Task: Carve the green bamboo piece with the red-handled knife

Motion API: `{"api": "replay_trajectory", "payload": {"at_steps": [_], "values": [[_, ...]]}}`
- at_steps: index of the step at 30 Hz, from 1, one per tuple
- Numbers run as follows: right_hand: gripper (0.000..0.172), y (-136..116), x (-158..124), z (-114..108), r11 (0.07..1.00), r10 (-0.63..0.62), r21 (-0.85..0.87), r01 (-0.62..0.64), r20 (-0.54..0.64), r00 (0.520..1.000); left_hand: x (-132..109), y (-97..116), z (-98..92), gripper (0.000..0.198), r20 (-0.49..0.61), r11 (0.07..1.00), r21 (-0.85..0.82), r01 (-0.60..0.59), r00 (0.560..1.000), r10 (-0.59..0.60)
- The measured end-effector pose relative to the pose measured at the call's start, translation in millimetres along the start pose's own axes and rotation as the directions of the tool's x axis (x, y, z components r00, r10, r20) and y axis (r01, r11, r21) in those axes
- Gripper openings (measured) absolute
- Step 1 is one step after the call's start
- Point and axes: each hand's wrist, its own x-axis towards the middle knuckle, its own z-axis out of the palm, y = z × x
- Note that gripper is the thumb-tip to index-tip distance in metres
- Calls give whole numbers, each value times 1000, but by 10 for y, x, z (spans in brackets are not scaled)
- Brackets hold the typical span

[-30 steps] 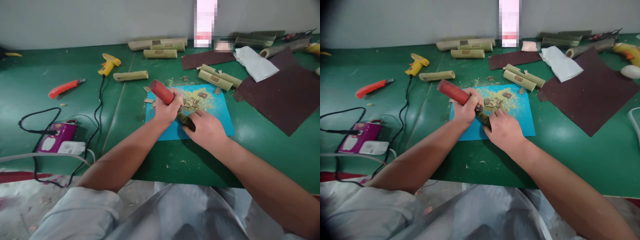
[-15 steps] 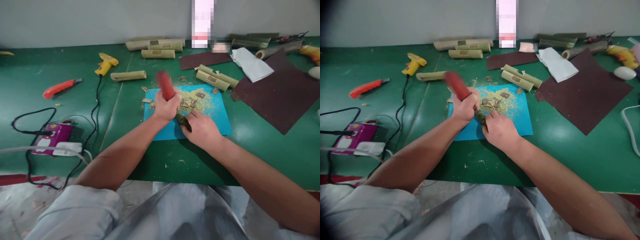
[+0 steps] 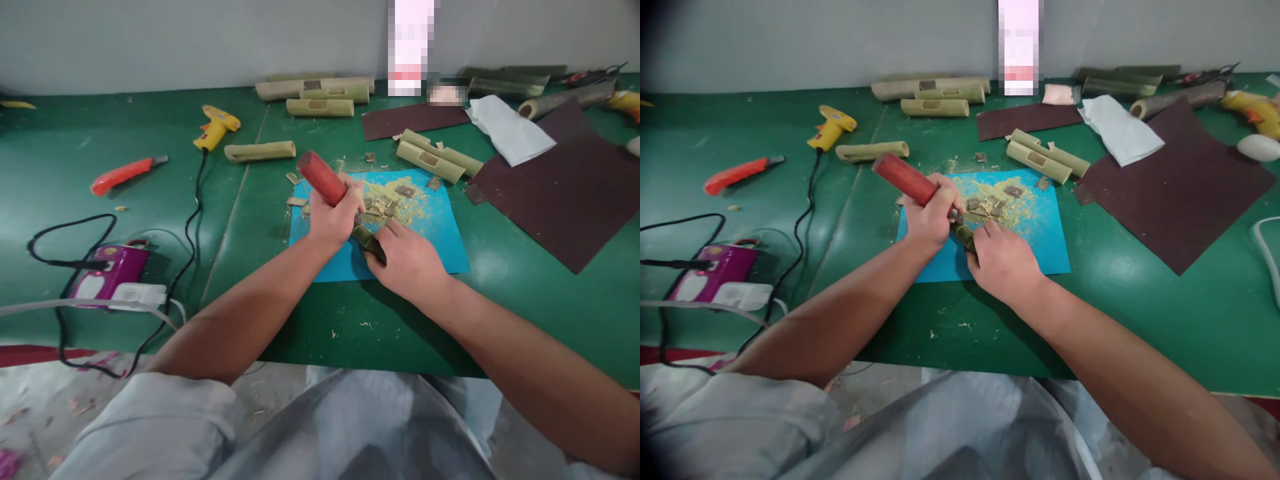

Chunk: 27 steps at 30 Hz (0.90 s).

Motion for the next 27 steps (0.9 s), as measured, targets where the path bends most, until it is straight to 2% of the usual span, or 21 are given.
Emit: {"api": "replay_trajectory", "payload": {"at_steps": [9,16,23,27], "values": [[17,-8,6,-22,1000,7,0,-7,28,1000,-6,3,-4,40,-2,1000,-10,-4,1000,4],[17,-5,3,-30,1000,6,0,-6,23,1000,-13,-17,-34,34,49,999,49,-16,999,13],[18,-47,3,-24,999,-16,30,15,41,999,6,32,2,32,91,994,55,-90,992,85],[19,-57,12,-52,998,38,39,-41,75,996,13,44,-12,33,44,1000,19,-23,999,22]]}}
